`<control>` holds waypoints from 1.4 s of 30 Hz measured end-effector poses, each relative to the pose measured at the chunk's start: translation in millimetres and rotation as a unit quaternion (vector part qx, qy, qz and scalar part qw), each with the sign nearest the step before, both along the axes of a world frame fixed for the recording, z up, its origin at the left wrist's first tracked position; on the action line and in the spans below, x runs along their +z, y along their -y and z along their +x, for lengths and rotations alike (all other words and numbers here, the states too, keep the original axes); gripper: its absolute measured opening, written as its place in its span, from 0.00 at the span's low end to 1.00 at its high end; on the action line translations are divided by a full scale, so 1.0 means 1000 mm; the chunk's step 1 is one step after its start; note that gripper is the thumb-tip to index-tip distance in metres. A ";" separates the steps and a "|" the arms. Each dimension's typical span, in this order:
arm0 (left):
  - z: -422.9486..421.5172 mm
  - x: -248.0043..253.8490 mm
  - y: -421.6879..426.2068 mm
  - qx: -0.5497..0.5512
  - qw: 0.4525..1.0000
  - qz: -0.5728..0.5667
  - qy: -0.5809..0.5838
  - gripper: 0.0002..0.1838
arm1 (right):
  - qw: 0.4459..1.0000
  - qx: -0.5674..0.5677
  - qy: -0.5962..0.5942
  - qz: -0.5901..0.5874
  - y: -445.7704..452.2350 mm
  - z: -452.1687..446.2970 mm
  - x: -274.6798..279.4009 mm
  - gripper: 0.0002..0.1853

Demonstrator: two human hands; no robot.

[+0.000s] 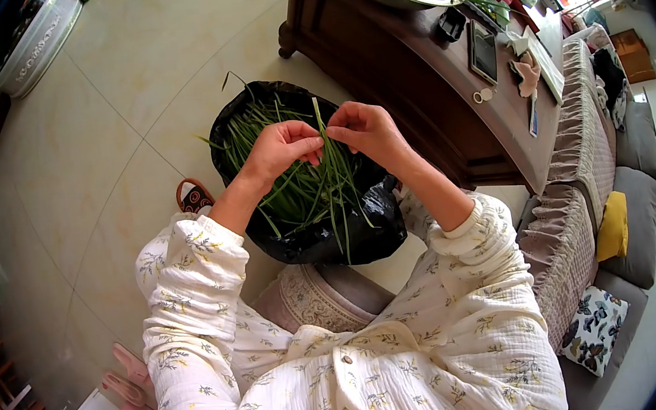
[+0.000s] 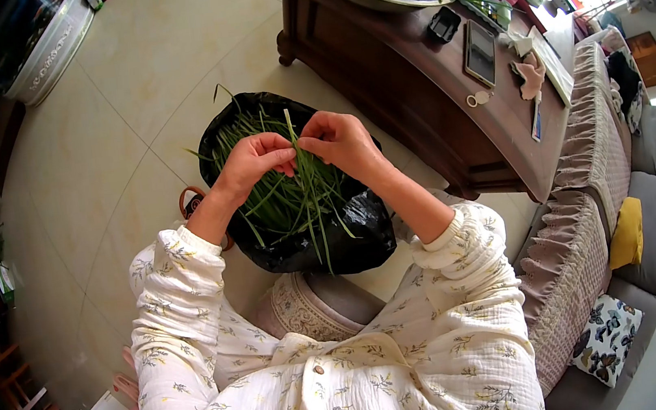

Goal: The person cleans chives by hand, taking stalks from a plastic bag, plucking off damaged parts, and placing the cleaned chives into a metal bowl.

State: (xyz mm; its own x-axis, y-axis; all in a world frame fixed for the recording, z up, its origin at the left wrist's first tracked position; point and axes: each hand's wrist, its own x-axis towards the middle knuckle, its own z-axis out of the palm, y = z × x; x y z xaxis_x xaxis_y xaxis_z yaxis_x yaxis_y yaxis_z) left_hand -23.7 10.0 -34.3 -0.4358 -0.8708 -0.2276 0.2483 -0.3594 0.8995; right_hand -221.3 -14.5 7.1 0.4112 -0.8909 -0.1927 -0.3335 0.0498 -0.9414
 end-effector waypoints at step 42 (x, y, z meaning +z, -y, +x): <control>0.032 0.030 -0.005 -0.064 0.993 0.076 -0.056 0.09 | 0.997 0.060 -0.024 -0.042 0.008 0.007 0.007 0.09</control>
